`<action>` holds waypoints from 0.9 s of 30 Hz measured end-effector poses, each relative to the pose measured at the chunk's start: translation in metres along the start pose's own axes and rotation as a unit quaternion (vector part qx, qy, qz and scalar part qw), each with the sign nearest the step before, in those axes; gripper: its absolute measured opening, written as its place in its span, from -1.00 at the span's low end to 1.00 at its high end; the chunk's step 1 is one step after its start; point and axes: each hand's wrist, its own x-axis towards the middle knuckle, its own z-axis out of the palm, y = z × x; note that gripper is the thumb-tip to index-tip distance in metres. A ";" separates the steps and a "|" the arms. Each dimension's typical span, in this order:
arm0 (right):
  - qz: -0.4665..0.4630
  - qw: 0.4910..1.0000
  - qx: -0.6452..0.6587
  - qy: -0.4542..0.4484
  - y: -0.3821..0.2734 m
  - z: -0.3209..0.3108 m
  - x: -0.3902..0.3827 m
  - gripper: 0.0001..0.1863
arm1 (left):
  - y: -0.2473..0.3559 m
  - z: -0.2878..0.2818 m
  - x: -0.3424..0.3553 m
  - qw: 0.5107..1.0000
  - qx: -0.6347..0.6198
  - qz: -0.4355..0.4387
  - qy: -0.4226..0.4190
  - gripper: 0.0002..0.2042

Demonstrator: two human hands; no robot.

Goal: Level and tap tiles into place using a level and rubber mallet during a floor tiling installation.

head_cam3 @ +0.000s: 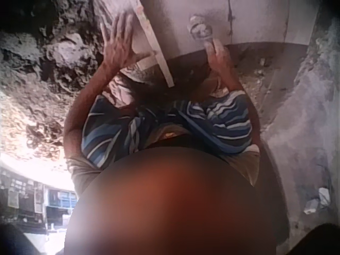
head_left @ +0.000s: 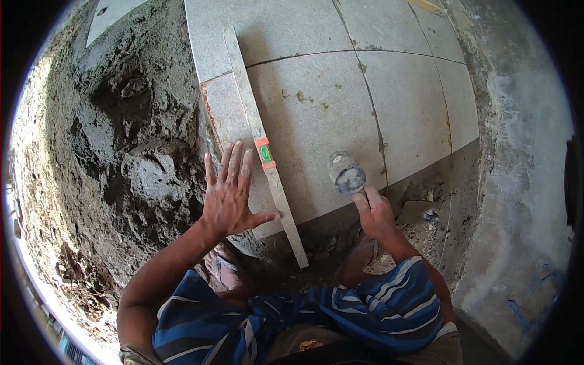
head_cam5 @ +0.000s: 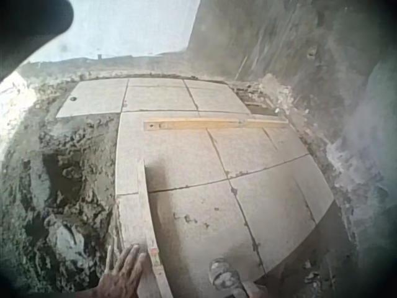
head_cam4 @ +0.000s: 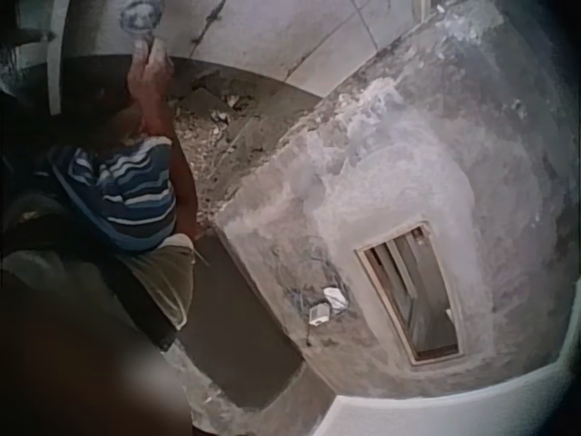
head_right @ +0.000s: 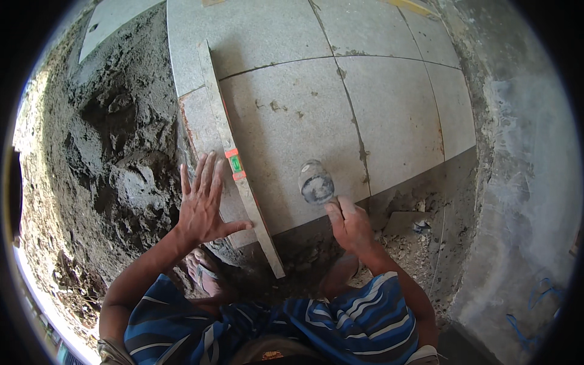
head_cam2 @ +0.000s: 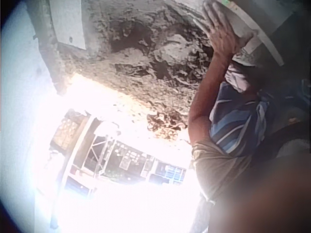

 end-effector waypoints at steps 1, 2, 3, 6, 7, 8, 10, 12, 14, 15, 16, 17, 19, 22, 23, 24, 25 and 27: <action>-0.005 0.999 0.028 0.027 -0.009 -0.008 0.006 -0.66 | 0.000 -0.012 0.011 0.998 -0.008 0.029 0.063 0.32; -0.004 0.999 0.025 0.032 -0.017 -0.019 0.009 -0.66 | 0.002 -0.027 0.026 0.989 -0.020 0.063 0.130 0.29; 0.005 0.995 0.086 0.051 -0.022 -0.025 0.011 -0.67 | 0.007 -0.046 0.043 0.987 -0.014 0.095 0.127 0.21; -0.003 0.973 0.219 0.075 -0.024 -0.017 0.019 -0.63 | 0.011 -0.057 0.101 0.983 0.033 0.155 0.098 0.17; 0.051 0.970 0.224 0.073 0.002 -0.009 0.017 -0.61 | 0.016 -0.056 0.122 0.983 0.080 0.151 0.072 0.16; 0.106 0.965 0.232 0.066 0.021 0.002 0.017 -0.60 | 0.022 -0.051 0.140 0.981 0.128 0.142 0.044 0.16; 0.135 0.959 0.239 0.067 0.038 0.016 0.016 -0.58 | 0.043 -0.043 0.173 0.985 0.138 0.081 -0.064 0.24; 0.166 0.952 0.248 0.064 0.025 0.014 0.027 -0.57 | 0.053 -0.038 0.181 0.985 0.149 0.059 -0.070 0.29; 0.109 0.949 0.276 0.108 0.011 0.003 0.035 -0.58 | 0.052 -0.030 0.185 0.982 0.159 0.047 -0.085 0.34; 0.118 0.947 0.275 0.115 -0.005 -0.008 0.035 -0.58 | 0.049 -0.030 0.184 0.987 0.140 0.050 -0.065 0.36; 0.068 0.941 0.302 0.136 -0.020 -0.016 0.041 -0.60 | 0.042 -0.029 0.180 0.990 0.125 0.049 -0.048 0.38; 0.012 0.933 0.324 0.158 -0.025 -0.024 0.050 -0.62 | 0.040 -0.029 0.180 0.990 0.121 0.048 -0.046 0.38; -0.020 0.938 0.296 0.177 -0.019 -0.025 0.059 -0.60 | 0.042 -0.027 0.182 0.990 0.122 0.052 -0.051 0.38; -0.056 0.980 0.096 0.166 0.034 -0.005 0.087 -0.58 | 0.049 -0.028 0.187 0.990 0.118 0.049 -0.056 0.38; -0.055 0.986 -0.075 0.135 0.034 0.001 0.096 -0.58 | 0.044 -0.027 0.187 0.991 0.114 0.050 -0.052 0.38; -0.057 0.986 -0.076 0.135 0.035 0.002 0.094 -0.58 | 0.041 -0.025 0.187 0.992 0.109 0.050 -0.047 0.38; -0.056 0.985 -0.036 0.161 0.035 0.004 0.087 -0.64 | 0.041 -0.023 0.188 0.992 0.108 0.049 -0.046 0.38; -0.055 0.982 0.010 0.182 0.030 0.009 0.079 -0.70 | 0.042 -0.020 0.181 0.992 0.104 0.051 -0.040 0.38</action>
